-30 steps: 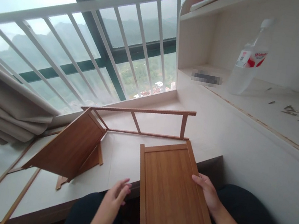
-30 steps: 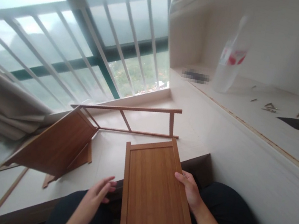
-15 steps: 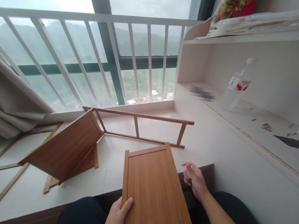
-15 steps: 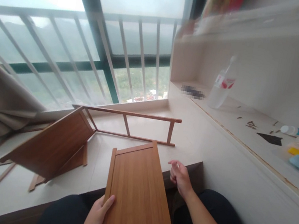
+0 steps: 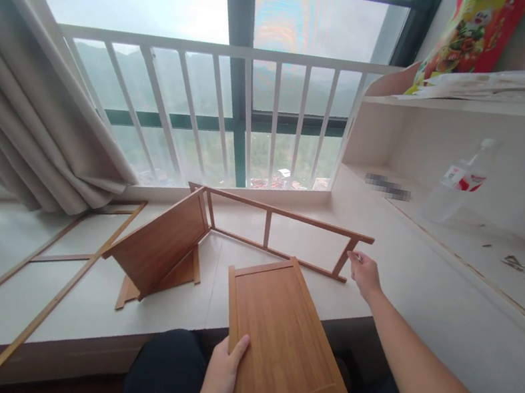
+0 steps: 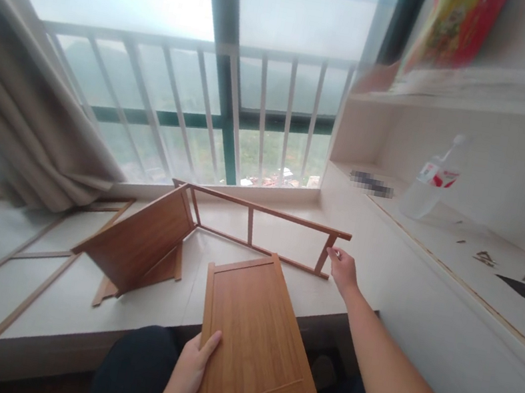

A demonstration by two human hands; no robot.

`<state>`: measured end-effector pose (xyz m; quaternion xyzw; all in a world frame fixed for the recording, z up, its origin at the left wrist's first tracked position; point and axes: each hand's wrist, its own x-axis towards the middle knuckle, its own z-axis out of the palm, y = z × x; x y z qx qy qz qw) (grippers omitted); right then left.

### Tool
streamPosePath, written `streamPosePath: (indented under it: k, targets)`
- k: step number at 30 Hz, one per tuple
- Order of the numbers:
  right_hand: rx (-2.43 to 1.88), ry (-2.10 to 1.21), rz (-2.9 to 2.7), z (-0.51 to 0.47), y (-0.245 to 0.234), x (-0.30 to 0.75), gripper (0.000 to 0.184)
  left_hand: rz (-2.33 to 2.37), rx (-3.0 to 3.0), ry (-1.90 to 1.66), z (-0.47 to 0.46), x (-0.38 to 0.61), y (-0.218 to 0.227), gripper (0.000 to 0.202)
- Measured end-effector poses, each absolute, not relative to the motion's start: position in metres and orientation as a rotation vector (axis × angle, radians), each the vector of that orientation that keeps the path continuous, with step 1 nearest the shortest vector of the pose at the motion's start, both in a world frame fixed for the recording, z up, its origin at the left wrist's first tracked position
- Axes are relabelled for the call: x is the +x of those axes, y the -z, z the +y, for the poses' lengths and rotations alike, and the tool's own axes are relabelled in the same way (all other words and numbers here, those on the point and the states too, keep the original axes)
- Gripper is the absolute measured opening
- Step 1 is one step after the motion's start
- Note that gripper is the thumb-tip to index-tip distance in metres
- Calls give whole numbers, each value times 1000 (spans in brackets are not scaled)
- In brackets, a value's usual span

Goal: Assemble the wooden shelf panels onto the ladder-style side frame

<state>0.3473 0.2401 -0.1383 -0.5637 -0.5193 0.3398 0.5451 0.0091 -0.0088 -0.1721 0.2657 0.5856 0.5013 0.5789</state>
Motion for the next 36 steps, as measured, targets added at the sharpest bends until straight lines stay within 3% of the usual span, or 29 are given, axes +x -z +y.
streamPosePath:
  k: [11,17,27,36]
  targets:
    - [-1311,-768,-1619,182,119,364,60,1297,654,-1069,0,6,177,87]
    - [-1113,-782,-1818,162,98,331,42,1251,678,-1024,-5,8,174,76]
    - [-1163,-485,-1781,115,93,318,56,1292,720,-1029,-9,7,175,79]
    - [-1270,-166,-1634,76,125,365,50,1310,814,-1003,-7,10,181,80]
